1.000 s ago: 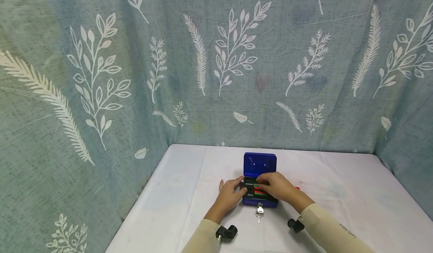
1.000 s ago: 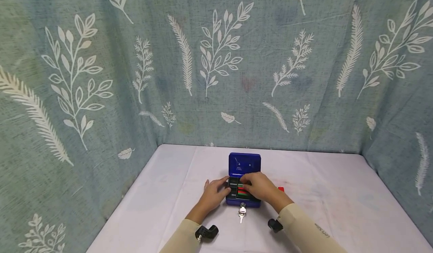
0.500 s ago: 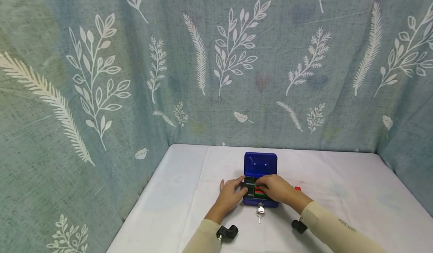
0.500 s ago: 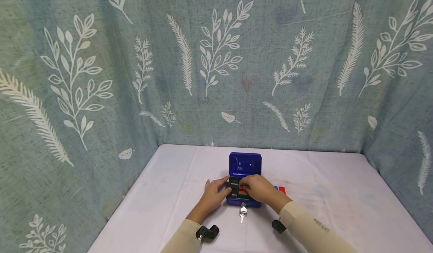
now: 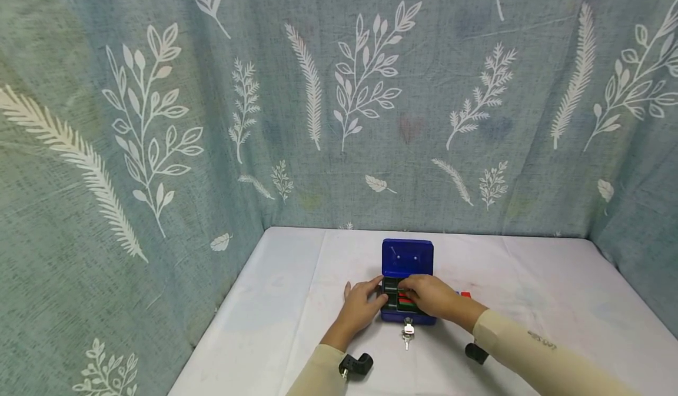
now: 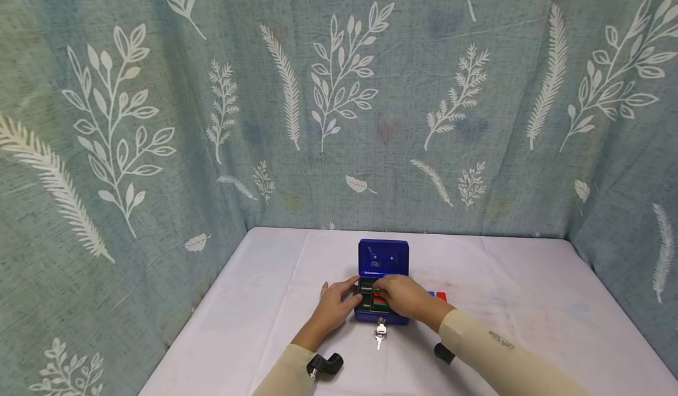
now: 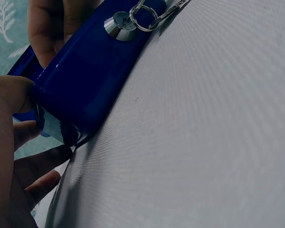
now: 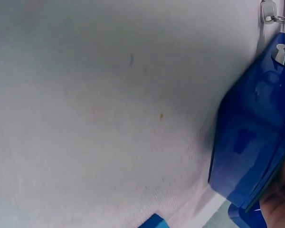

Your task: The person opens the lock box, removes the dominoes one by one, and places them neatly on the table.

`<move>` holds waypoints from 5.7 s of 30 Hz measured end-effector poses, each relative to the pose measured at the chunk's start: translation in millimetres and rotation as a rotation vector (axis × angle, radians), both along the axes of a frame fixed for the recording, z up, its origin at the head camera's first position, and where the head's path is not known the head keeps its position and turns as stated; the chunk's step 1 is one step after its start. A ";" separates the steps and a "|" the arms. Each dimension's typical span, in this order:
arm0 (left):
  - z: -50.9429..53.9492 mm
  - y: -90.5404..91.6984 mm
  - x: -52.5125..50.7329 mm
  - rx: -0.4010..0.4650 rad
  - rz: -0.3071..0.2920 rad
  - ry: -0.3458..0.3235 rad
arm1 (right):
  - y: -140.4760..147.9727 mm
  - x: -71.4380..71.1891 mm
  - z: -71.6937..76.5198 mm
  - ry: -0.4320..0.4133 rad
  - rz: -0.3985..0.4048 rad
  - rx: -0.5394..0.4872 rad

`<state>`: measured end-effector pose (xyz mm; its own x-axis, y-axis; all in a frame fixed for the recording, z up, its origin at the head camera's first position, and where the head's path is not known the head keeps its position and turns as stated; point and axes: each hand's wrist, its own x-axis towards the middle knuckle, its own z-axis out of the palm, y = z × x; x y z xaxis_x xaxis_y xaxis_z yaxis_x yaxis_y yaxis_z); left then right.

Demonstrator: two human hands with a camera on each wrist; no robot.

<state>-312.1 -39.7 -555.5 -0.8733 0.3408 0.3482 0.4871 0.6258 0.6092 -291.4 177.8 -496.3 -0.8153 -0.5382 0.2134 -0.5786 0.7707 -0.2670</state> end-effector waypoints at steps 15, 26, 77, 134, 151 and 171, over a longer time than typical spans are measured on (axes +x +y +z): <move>-0.1 -0.2 0.8 -0.001 -0.004 0.001 | 2.5 -7.2 6.2 -0.019 0.053 0.051; -1.1 0.1 -1.4 -0.003 0.009 -0.011 | 2.4 -10.7 5.3 0.030 0.033 0.055; -7.2 -6.5 -0.3 -0.003 0.029 0.014 | 6.2 9.2 -20.1 -0.224 -0.371 -0.771; -4.2 5.0 -5.6 0.062 0.041 0.076 | 134.7 26.7 -33.0 -0.255 -0.632 -0.700; -6.8 3.6 -1.8 0.053 0.024 0.051 | 141.8 32.5 -47.2 -0.352 -0.699 -0.656; -9.1 2.8 -4.8 0.063 0.034 0.053 | 134.9 34.2 -40.4 -0.279 -0.740 -0.509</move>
